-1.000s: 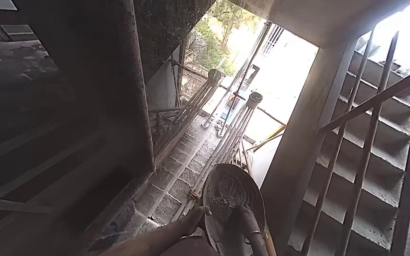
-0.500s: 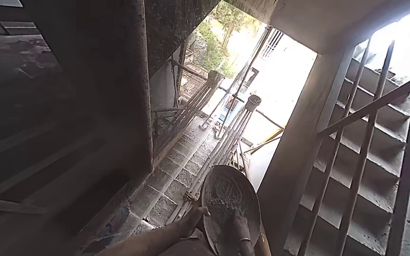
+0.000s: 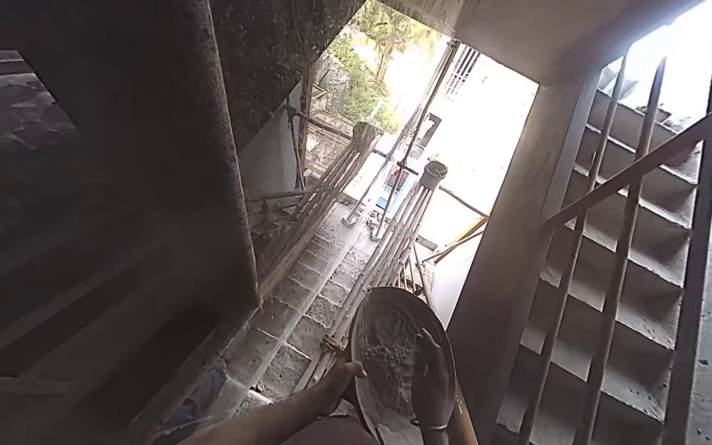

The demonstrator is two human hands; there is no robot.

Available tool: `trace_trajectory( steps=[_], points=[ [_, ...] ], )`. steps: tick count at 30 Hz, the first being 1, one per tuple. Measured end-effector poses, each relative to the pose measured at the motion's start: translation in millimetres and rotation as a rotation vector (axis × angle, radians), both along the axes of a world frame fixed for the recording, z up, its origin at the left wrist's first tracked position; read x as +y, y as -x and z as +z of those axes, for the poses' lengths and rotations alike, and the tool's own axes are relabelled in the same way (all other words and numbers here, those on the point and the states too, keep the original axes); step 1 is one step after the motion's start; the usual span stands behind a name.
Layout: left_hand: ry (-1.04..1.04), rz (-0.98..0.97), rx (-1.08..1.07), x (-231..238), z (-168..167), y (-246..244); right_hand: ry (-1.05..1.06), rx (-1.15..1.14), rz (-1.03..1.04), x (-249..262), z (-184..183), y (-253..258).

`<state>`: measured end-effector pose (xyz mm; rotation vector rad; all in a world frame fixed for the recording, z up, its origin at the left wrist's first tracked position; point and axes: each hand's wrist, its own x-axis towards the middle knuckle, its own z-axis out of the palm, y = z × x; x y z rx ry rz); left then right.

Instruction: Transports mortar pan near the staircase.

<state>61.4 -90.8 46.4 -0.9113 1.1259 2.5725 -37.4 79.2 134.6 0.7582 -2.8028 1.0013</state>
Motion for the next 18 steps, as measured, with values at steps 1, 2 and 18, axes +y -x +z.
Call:
trace_trajectory(
  steps=[1, 2, 18],
  points=[
    [-0.005, -0.008, -0.003, 1, 0, -1, -0.159, -0.166, 0.048, 2, -9, 1],
    [-0.008, -0.016, -0.001, 1, 1, -1, -0.319, -0.303, 0.078, 3, -15, 4],
    [0.000, -0.015, 0.017, 3, -1, -1, -0.250, -0.264, -0.085, 10, 11, 11]
  ],
)
